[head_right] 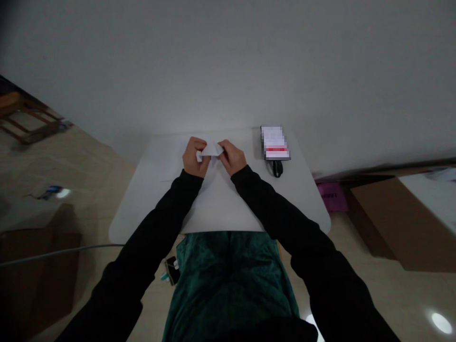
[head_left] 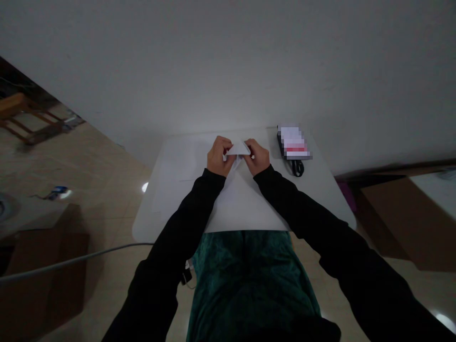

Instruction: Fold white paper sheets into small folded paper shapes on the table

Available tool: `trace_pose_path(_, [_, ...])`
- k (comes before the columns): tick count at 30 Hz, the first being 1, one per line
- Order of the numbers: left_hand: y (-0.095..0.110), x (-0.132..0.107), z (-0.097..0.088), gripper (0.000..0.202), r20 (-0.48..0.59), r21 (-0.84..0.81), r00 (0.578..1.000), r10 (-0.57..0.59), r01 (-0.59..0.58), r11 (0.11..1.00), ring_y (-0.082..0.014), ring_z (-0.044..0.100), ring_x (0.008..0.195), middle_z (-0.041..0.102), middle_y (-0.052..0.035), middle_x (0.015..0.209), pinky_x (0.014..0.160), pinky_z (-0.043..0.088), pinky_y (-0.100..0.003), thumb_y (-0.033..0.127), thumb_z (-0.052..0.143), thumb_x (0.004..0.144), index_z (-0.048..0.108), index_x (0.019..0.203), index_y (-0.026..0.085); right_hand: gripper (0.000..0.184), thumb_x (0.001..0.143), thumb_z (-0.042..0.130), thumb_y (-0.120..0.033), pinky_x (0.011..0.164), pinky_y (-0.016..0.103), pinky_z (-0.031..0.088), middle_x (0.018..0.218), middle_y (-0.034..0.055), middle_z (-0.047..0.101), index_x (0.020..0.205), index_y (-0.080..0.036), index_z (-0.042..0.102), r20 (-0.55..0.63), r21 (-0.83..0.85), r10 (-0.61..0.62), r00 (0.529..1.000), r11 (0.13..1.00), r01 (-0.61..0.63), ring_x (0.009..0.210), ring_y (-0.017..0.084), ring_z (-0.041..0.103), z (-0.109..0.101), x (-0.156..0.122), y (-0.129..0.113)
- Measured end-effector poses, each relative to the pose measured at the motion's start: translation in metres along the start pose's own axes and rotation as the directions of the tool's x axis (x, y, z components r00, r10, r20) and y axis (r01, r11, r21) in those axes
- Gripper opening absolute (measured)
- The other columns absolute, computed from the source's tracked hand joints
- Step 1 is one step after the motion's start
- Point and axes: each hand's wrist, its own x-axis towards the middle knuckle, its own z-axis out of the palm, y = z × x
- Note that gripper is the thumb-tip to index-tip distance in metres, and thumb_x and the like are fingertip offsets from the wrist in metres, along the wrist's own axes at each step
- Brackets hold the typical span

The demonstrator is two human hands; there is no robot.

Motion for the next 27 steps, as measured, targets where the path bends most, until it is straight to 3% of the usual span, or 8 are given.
trace_pose_path(4, [0.009, -0.002, 0.009, 0.009, 0.104, -0.109, 0.951, -0.291, 0.302, 0.947, -0.0123, 0.052, 0.068, 0.052, -0.0002, 0.078, 0.059, 0.042, -0.025, 0.030, 0.049, 0.090, 0.045, 0.088, 0.022, 0.028, 0.086, 0.054, -0.046, 0.048, 0.023, 0.034, 0.055, -0.0082, 0.038, 0.072, -0.023, 0.046, -0.034, 0.068, 0.307, 0.951, 0.950, -0.305, 0.047, 0.008, 0.036, 0.007, -0.001, 0.002])
trace_pose_path(8, [0.000, -0.007, 0.023, 0.014, 0.196, -0.251, 0.880, -0.433, 0.472, 0.845, -0.0098, 0.044, 0.059, 0.043, 0.0035, 0.070, 0.049, 0.033, -0.020, 0.018, 0.056, 0.083, 0.043, 0.084, 0.022, 0.029, 0.078, 0.062, -0.039, 0.047, 0.022, 0.030, 0.052, -0.0095, 0.036, 0.065, -0.023, 0.042, -0.097, 0.136, 0.430, 0.898, 0.899, -0.416, 0.047, 0.007, 0.035, 0.012, -0.001, 0.007])
trace_pose_path(12, [-0.010, -0.007, 0.030, 0.017, 0.151, -0.297, 0.862, -0.483, 0.506, 0.810, -0.0090, 0.039, 0.059, 0.040, 0.0046, 0.064, 0.053, 0.033, -0.020, 0.016, 0.058, 0.081, 0.044, 0.074, 0.020, 0.031, 0.076, 0.066, -0.038, 0.049, 0.023, 0.033, 0.054, -0.0082, 0.042, 0.064, -0.022, 0.043, -0.136, 0.170, 0.499, 0.856, 0.863, -0.476, 0.048, 0.007, 0.039, 0.015, -0.003, 0.011])
trace_pose_path(20, [-0.003, -0.004, 0.030, 0.029, 0.086, -0.425, 0.812, -0.578, 0.554, 0.715, -0.0077, 0.036, 0.050, 0.037, 0.0067, 0.056, 0.046, 0.027, -0.021, 0.021, 0.061, 0.082, 0.036, 0.068, 0.022, 0.033, 0.082, 0.058, -0.051, 0.047, 0.024, 0.040, 0.054, -0.0060, 0.050, 0.069, -0.023, 0.049, -0.060, 0.206, 0.545, 0.836, 0.827, -0.524, 0.046, 0.010, 0.049, 0.015, -0.006, 0.007])
trace_pose_path(25, [-0.008, -0.003, 0.032, 0.014, 0.167, -0.529, 0.784, -0.598, 0.583, 0.616, -0.0088, 0.050, 0.057, 0.056, 0.0025, 0.063, 0.053, 0.039, -0.021, 0.024, 0.066, 0.078, 0.055, 0.072, 0.017, 0.035, 0.082, 0.058, -0.054, 0.050, 0.024, 0.042, 0.055, -0.0058, 0.052, 0.068, -0.023, 0.048, -0.077, 0.187, 0.505, 0.860, 0.854, -0.485, 0.047, 0.009, 0.049, 0.014, -0.006, 0.011])
trace_pose_path(27, [-0.011, -0.004, 0.034, 0.018, 0.194, -0.542, 0.776, -0.600, 0.595, 0.593, -0.0097, 0.052, 0.059, 0.059, 0.0009, 0.064, 0.055, 0.042, -0.022, 0.031, 0.068, 0.078, 0.063, 0.073, 0.014, 0.033, 0.082, 0.057, -0.051, 0.051, 0.025, 0.042, 0.055, -0.0054, 0.052, 0.068, -0.023, 0.048, -0.065, 0.167, 0.480, 0.875, 0.869, -0.465, 0.048, 0.010, 0.049, 0.013, -0.005, 0.011])
